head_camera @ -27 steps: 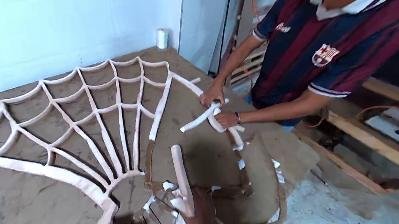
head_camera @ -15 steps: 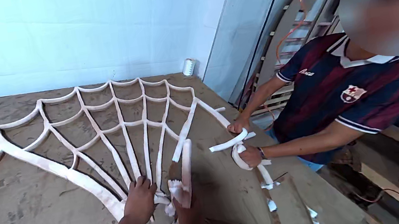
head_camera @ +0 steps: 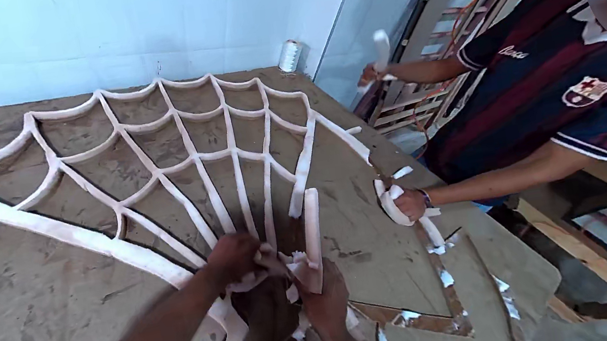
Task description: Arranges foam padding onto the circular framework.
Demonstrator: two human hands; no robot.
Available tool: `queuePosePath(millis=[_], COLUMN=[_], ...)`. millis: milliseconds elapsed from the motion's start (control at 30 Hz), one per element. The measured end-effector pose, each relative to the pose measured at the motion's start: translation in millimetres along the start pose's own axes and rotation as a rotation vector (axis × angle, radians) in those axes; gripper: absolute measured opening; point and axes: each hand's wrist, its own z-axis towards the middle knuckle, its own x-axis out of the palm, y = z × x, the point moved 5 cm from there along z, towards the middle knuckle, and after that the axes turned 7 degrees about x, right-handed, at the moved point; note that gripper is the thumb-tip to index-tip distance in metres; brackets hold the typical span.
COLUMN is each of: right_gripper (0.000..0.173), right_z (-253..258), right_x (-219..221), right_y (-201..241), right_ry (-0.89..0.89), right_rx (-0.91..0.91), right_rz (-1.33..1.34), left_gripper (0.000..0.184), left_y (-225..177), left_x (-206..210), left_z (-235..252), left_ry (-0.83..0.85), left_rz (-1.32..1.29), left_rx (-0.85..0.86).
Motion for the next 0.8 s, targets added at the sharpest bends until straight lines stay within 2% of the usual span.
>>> queuePosePath(millis=[100, 167, 233, 333, 400, 467, 533, 567, 600, 633, 667, 700, 733, 800], right_gripper=[0.058, 0.062, 0.062, 0.061, 0.060, 0.059, 0.057, 0.057, 0.057, 0.059, 0.064, 0.067, 0.070, 0.076], right_z=[6, 9, 13, 10, 10, 18, 14, 16, 17, 14, 7, 2, 0, 4], right_x=[14, 21, 22, 26, 23, 22, 18, 18, 20, 22, 25, 25, 23, 13], right_y=[6, 9, 9, 11, 10, 14, 12, 13, 15, 18, 23, 28, 30, 31], right_ry=[-0.033, -0.050, -0.080, -0.084, -0.077, -0.085, -0.082, -0.082, -0.069, -0.041, 0.001, 0.050, 0.097, 0.189], right_rx=[-0.015, -0.017, -0.043, -0.054, -0.070, -0.092, -0.077, -0.067, -0.047, -0.023, 0.005, 0.044, 0.085, 0.141], right_rz=[-0.039, -0.027, -0.044, -0.050, -0.045, -0.038, -0.050, -0.061, -0.069, -0.070, -0.064, -0.065, -0.065, -0.093], left_gripper=[0.030, 0.033, 0.036, 0.033, 0.040, 0.051, 0.057, 0.055, 0.050, 0.044, 0.040, 0.045, 0.057, 0.081], left_y=[88, 157, 198, 202, 219, 227, 205, 196, 190, 183, 178, 171, 151, 89], left_x=[-33, -78, -117, -137, -148, -202, -265, -288, -299, -292, -264, -220, -170, -88], left_z=[-1, -12, -17, -21, -45, -95, -154, -172, -179, -182, -180, -171, -148, -113], left_ry=[-0.166, -0.300, -0.396, -0.417, -0.493, -0.596, -0.590, -0.591, -0.573, -0.517, -0.432, -0.339, -0.198, 0.001], left_rz=[-0.031, -0.041, -0.001, 0.055, -0.013, -0.126, -0.260, -0.262, -0.218, -0.190, -0.137, -0.078, -0.037, -0.051], left_rx=[-0.271, -0.534, -0.662, -0.648, -0.775, -0.964, -1.132, -1.143, -1.087, -0.974, -0.802, -0.574, -0.329, 0.118])
